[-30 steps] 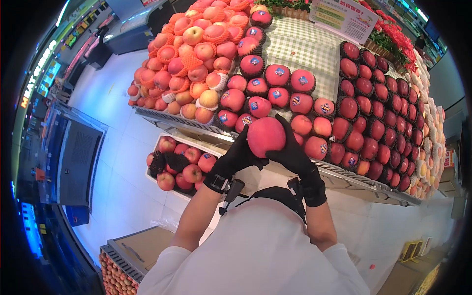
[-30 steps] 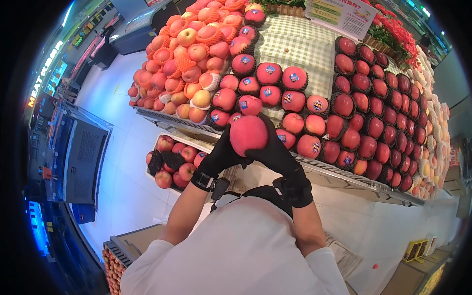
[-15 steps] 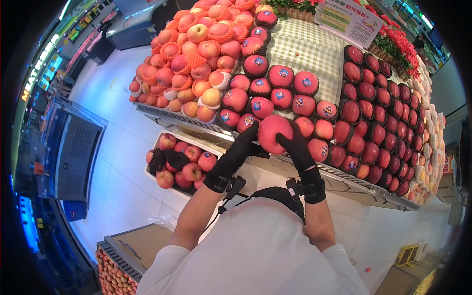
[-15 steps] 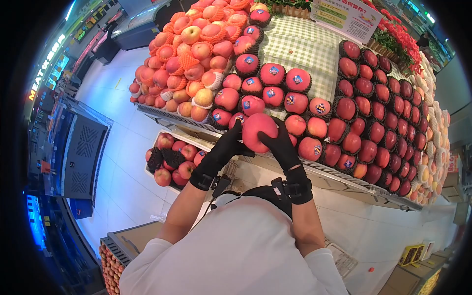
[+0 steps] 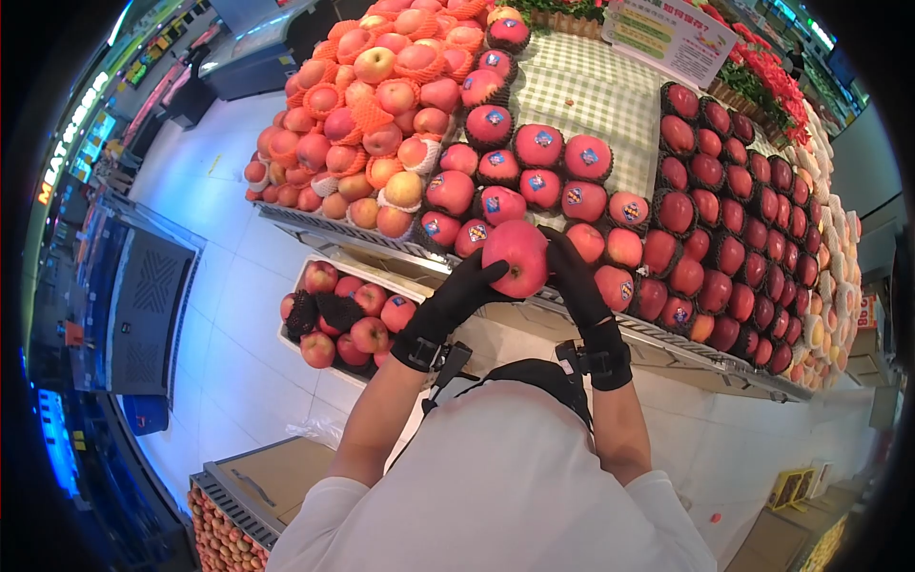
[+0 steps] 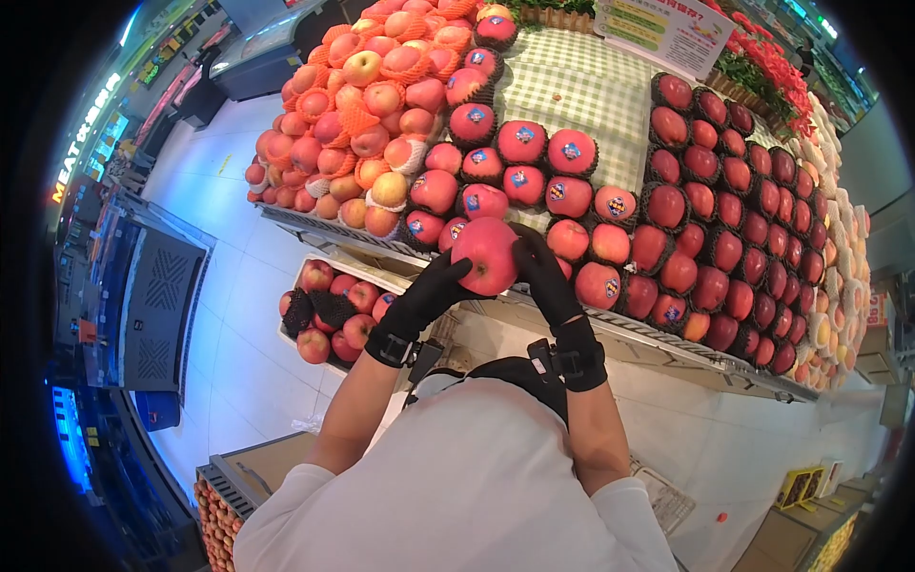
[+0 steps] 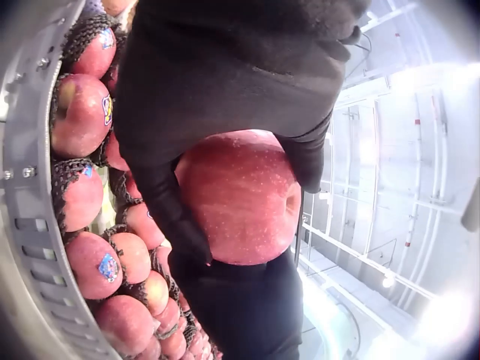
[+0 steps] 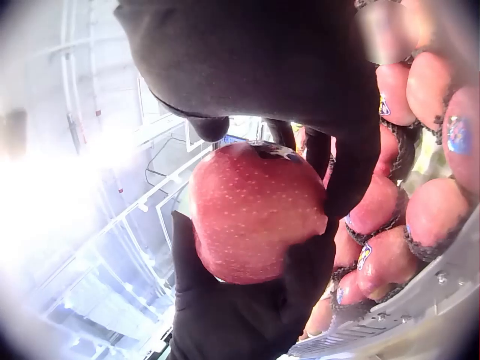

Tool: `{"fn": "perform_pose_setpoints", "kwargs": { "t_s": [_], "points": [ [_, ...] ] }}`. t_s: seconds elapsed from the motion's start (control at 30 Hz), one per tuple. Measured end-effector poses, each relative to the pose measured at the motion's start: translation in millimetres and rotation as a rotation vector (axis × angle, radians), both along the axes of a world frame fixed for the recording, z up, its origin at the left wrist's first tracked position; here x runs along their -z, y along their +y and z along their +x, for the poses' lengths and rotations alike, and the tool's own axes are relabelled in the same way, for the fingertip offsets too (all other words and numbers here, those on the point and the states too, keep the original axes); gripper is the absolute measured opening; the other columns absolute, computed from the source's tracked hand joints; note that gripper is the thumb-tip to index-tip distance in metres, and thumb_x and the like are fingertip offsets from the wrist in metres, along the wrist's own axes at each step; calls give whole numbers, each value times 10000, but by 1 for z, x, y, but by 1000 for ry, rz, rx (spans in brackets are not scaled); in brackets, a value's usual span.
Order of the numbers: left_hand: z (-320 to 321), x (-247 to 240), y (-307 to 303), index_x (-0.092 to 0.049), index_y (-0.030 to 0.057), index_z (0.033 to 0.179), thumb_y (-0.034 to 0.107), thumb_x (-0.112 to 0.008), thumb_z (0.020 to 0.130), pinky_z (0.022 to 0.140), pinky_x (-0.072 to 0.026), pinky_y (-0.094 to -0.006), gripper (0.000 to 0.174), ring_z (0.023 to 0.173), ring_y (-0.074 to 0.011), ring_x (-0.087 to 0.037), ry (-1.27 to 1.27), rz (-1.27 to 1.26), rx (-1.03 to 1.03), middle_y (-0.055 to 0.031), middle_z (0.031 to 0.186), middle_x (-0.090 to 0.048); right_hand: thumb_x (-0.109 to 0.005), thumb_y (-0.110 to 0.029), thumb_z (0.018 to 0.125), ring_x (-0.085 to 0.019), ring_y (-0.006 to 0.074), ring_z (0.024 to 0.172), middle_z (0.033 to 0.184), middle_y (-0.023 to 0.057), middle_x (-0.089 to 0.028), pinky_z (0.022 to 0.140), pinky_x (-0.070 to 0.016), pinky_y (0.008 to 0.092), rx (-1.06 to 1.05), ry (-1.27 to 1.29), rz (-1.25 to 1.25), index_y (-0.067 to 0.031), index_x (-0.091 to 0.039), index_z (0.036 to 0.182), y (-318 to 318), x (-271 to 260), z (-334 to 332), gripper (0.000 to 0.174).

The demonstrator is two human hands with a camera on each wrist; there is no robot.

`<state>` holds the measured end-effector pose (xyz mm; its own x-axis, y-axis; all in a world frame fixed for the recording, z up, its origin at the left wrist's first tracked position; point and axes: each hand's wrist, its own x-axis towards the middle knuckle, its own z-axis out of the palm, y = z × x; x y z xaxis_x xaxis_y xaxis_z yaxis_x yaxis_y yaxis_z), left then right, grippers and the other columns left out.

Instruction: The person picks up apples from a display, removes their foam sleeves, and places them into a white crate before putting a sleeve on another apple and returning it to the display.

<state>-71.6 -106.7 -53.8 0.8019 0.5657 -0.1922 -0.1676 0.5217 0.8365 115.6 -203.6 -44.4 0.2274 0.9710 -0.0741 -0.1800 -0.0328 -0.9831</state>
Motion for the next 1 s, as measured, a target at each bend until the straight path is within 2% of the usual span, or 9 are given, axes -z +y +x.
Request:
{"fn": "perform_pose_setpoints", "kwargs": {
  "t_s": [0.07, 0.17, 0.2, 0.27, 0.4, 0.6, 0.7, 0.8, 1.0],
  "points": [
    [1, 8, 4, -343, 11, 1430, 374, -779, 817, 968, -509, -404, 835, 1209, -249, -541, 139, 249, -17, -145, 1354, -483, -495, -407, 1011, -540, 173, 1156, 1301, 70, -530, 915, -501, 338, 10, 101, -33, -91, -423, 1429, -1, 0, 1, 528],
    [5, -15, -5, -359, 27, 1413, 320, -881, 694, 996, -474, -383, 935, 1215, -239, -528, 316, 847, -179, -145, 1341, -481, -449, -375, 1032, -542, 176, 1161, 1307, 63, -520, 938, -493, 339, 8, 203, -107, -92, -434, 1406, -1, 16, 10, 469],
    [8, -20, -9, -367, 34, 1406, 297, -902, 660, 1006, -466, -386, 955, 1225, -244, -520, 264, 846, -198, -144, 1337, -481, -430, -358, 1041, -544, 177, 1164, 1310, 59, -515, 949, -490, 339, 4, 228, -136, -92, -438, 1395, -1, 19, 12, 442],
    [12, -25, -15, -383, 47, 1393, 249, -943, 591, 1026, -449, -392, 998, 1243, -253, -506, 160, 841, -237, -142, 1331, -483, -437, -407, 1033, -521, 216, 1216, 1360, 96, -484, 995, -476, 376, 4, 420, -89, -79, -407, 1420, 0, 27, 9, 509],
    [13, -28, -16, -278, 37, 1456, 214, -925, 626, 1065, -412, -412, 1068, 1299, -291, -456, 165, 1042, -211, -171, 1388, -436, -447, -420, 1028, -482, 262, 1282, 1402, 135, -451, 1065, -439, 419, -33, 688, 27, -68, -378, 1436, -3, 22, 3, 543],
    [18, -20, -20, -275, 53, 1470, 198, -935, 606, 1101, -376, -418, 1097, 1347, -286, -408, 78, 1005, -202, -161, 1440, -390, -608, -334, 926, -456, 247, 1307, 1398, 141, -454, 1090, -395, 421, 19, 697, 84, -62, -378, 1440, -9, 10, 2, 626],
    [24, -18, -25, -311, 69, 1454, 184, -940, 590, 1091, -397, -410, 1075, 1347, -268, -414, 70, 898, -217, -141, 1451, -386, -644, -274, 874, -444, 247, 1318, 1410, 141, -446, 1096, -378, 407, 57, 460, 157, -62, -365, 1452, -11, -4, 1, 676],
    [30, -22, -30, -312, 64, 1455, 187, -946, 576, 1092, -400, -410, 1090, 1339, -266, -426, 89, 846, -229, -144, 1439, -407, -645, -249, 870, -432, 249, 1326, 1420, 135, -441, 1103, -367, 393, 86, -74, 191, -63, -348, 1466, -12, -9, 0, 691],
    [25, -23, -31, -347, 49, 1438, 190, -951, 560, 1087, -404, -407, 1074, 1315, -266, -452, 62, 967, -291, -153, 1410, -445, -562, -245, 958, -450, 224, 1295, 1397, 108, -457, 1083, -382, 372, 107, -181, 250, -68, -334, 1477, -17, -9, 1, 594]
  ]
}}
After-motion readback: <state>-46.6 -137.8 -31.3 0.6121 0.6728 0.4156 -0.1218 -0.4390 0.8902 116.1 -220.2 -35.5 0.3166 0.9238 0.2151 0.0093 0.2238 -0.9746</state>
